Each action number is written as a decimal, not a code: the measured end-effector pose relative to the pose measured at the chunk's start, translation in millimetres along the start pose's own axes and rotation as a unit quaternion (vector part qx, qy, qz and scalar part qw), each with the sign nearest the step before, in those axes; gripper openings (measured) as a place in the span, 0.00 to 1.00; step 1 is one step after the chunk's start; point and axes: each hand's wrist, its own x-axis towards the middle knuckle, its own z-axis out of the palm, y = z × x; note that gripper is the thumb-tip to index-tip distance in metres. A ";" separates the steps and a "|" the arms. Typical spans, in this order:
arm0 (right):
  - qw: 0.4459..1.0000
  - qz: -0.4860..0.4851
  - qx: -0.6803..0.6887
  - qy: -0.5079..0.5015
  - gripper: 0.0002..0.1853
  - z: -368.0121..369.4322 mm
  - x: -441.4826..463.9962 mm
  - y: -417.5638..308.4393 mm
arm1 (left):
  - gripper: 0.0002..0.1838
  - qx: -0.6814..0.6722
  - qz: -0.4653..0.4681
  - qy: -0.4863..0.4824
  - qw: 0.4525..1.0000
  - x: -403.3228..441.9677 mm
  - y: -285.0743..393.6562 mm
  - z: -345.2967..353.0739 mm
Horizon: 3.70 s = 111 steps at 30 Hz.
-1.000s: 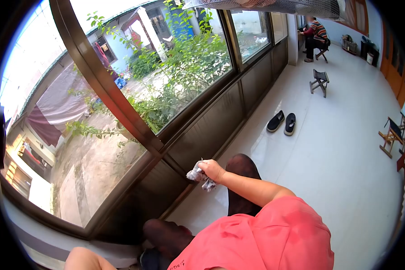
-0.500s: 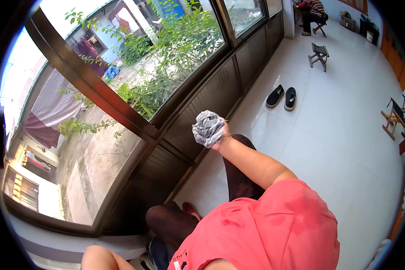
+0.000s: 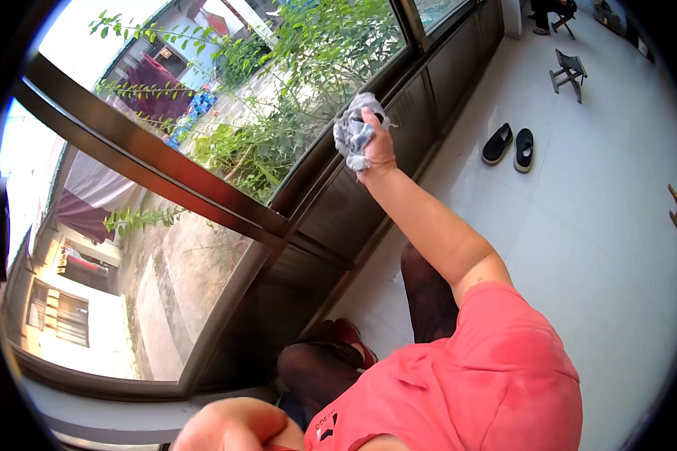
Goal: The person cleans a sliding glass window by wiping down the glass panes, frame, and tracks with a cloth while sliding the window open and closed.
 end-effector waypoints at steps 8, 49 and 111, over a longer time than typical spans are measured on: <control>0.950 -0.278 -0.143 0.013 0.19 13.4 118.3 60.7 | 0.13 0.018 -0.481 -0.278 0.831 -208.5 29.6 96.5; 0.583 -0.403 -0.689 -0.152 0.16 -86.7 92.9 106.9 | 0.22 0.012 -0.614 -0.383 0.690 -327.9 75.3 131.2; 0.489 -0.281 -0.713 -0.417 0.16 -128.9 17.6 101.2 | 0.19 -0.037 -0.665 -0.327 0.670 -323.2 67.8 119.8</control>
